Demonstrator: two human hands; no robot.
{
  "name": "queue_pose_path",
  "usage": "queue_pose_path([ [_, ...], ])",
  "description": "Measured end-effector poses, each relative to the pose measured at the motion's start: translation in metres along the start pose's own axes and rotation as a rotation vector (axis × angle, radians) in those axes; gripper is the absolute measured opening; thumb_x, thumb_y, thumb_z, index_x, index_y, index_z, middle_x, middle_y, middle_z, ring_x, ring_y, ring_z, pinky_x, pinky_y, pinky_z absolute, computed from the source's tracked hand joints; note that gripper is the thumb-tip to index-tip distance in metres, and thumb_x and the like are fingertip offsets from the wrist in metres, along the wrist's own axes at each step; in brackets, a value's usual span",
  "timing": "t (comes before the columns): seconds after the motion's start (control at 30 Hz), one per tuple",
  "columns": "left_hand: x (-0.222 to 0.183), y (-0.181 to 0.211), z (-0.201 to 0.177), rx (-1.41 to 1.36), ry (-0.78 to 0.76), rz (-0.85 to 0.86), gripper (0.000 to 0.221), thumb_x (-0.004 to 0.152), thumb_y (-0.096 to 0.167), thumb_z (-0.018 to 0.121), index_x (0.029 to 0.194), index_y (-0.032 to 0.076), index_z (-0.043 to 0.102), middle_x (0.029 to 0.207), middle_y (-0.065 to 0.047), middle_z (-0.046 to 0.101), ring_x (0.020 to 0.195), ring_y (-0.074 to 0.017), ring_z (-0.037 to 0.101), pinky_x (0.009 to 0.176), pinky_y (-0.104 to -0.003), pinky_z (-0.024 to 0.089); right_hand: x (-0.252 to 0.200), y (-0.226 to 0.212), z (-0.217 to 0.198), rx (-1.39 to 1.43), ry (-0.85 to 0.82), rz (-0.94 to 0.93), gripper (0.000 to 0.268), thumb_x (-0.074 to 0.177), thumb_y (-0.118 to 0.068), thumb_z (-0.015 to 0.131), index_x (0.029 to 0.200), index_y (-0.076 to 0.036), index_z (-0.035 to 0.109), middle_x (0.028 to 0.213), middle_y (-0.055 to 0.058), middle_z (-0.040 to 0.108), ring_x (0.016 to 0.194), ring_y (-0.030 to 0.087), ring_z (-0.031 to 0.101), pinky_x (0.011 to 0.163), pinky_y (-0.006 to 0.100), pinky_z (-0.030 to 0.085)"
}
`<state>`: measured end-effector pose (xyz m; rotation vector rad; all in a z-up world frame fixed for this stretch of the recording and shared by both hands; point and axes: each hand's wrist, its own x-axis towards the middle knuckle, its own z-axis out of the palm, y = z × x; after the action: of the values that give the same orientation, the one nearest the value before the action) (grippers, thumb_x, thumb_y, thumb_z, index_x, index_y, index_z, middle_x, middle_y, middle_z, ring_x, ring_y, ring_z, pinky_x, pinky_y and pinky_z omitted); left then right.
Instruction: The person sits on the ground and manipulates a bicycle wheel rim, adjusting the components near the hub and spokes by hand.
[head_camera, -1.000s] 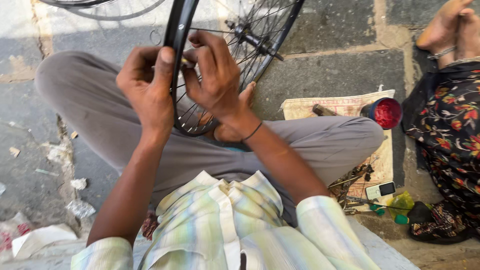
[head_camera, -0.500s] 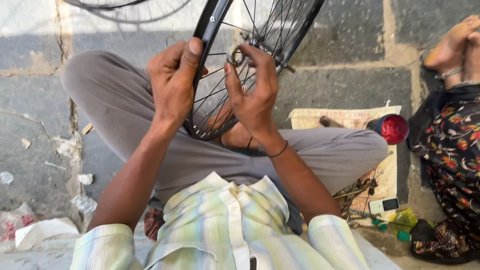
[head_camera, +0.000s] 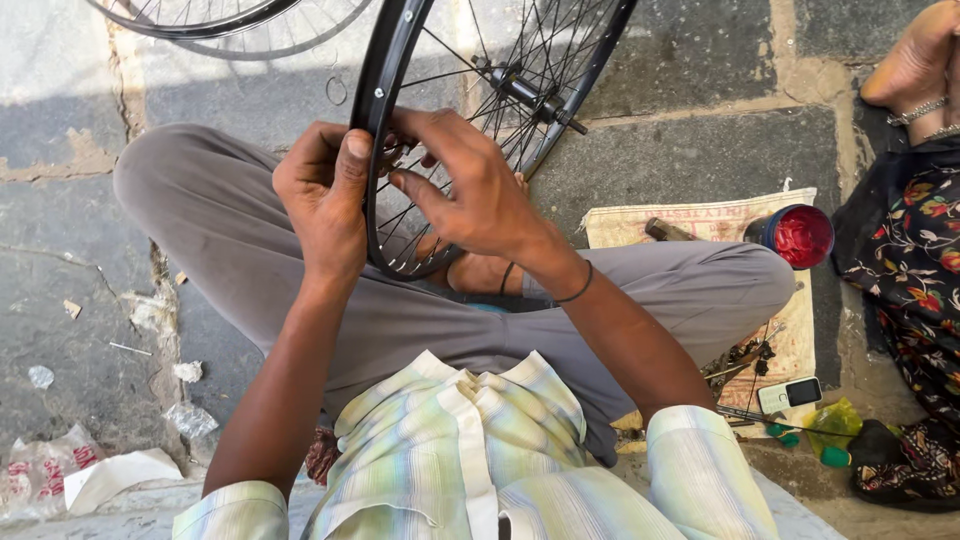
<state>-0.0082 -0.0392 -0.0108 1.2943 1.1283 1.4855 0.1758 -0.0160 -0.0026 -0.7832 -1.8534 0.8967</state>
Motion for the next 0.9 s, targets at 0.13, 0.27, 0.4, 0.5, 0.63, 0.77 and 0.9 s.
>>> queue_pose_path([
  [0.13,0.0,0.004,0.007,0.054,0.022,0.008,0.035,0.106,0.032,0.071,0.103,-0.003,0.066,0.089,0.001,0.065,0.082,-0.0065,0.057,0.076,-0.024,0.046,0.004,0.002,0.017,-0.424,0.227,-0.186,0.03,0.09,-0.001,0.075,0.116,-0.002,0.059,0.115,0.012,0.068,0.102,0.03,0.072,0.087,0.041,0.059],
  [0.27,0.011,0.011,-0.003,-0.035,-0.076,0.011,0.036,0.108,0.03,0.073,0.109,-0.006,0.069,0.09,0.0,0.062,0.081,-0.007,0.051,0.072,-0.024,0.041,-0.005,-0.01,0.041,-0.601,0.48,-0.435,0.032,0.079,-0.005,0.073,0.101,0.005,0.053,0.113,0.031,0.058,0.094,0.041,0.068,0.075,0.039,0.062],
  [0.4,0.007,0.011,0.004,0.006,-0.138,0.059,0.041,0.116,0.034,0.065,0.108,-0.006,0.069,0.099,-0.001,0.063,0.09,-0.0074,0.054,0.082,-0.023,0.043,0.002,0.002,0.025,-0.555,0.346,-0.301,0.024,0.093,0.003,0.076,0.102,-0.002,0.055,0.114,0.017,0.065,0.088,0.027,0.072,0.068,0.036,0.059],
  [0.5,0.008,0.01,0.011,0.069,0.041,-0.058,0.037,0.108,0.032,0.068,0.101,-0.004,0.068,0.09,-0.002,0.068,0.08,-0.009,0.056,0.074,-0.026,0.047,0.006,-0.015,0.033,-0.462,0.387,-0.183,0.023,0.09,0.001,0.077,0.102,-0.001,0.057,0.105,0.014,0.064,0.081,0.027,0.073,0.065,0.036,0.058],
  [0.63,0.013,0.017,-0.002,0.025,-0.166,0.048,0.039,0.111,0.033,0.067,0.114,-0.006,0.07,0.098,-0.002,0.065,0.088,-0.0091,0.056,0.078,-0.025,0.043,0.0,-0.019,0.033,-0.527,0.419,-0.273,0.033,0.085,-0.002,0.077,0.107,0.001,0.054,0.114,0.022,0.062,0.092,0.036,0.072,0.072,0.04,0.06],
  [0.77,0.012,0.011,0.007,0.021,-0.051,0.01,0.034,0.105,0.028,0.071,0.103,-0.006,0.068,0.093,0.003,0.064,0.086,-0.0066,0.054,0.076,-0.023,0.043,0.005,0.009,0.032,-0.519,0.287,-0.097,0.036,0.094,-0.003,0.082,0.118,-0.006,0.056,0.114,0.011,0.065,0.091,0.026,0.073,0.069,0.035,0.057],
  [0.9,0.006,0.011,0.007,0.069,0.027,-0.012,0.029,0.105,0.023,0.075,0.098,-0.005,0.07,0.083,0.003,0.066,0.075,-0.0067,0.055,0.068,-0.024,0.044,-0.013,0.005,0.068,-0.431,0.547,-0.143,0.043,0.092,-0.002,0.08,0.126,-0.005,0.054,0.126,0.015,0.06,0.105,0.03,0.071,0.08,0.033,0.061],
])
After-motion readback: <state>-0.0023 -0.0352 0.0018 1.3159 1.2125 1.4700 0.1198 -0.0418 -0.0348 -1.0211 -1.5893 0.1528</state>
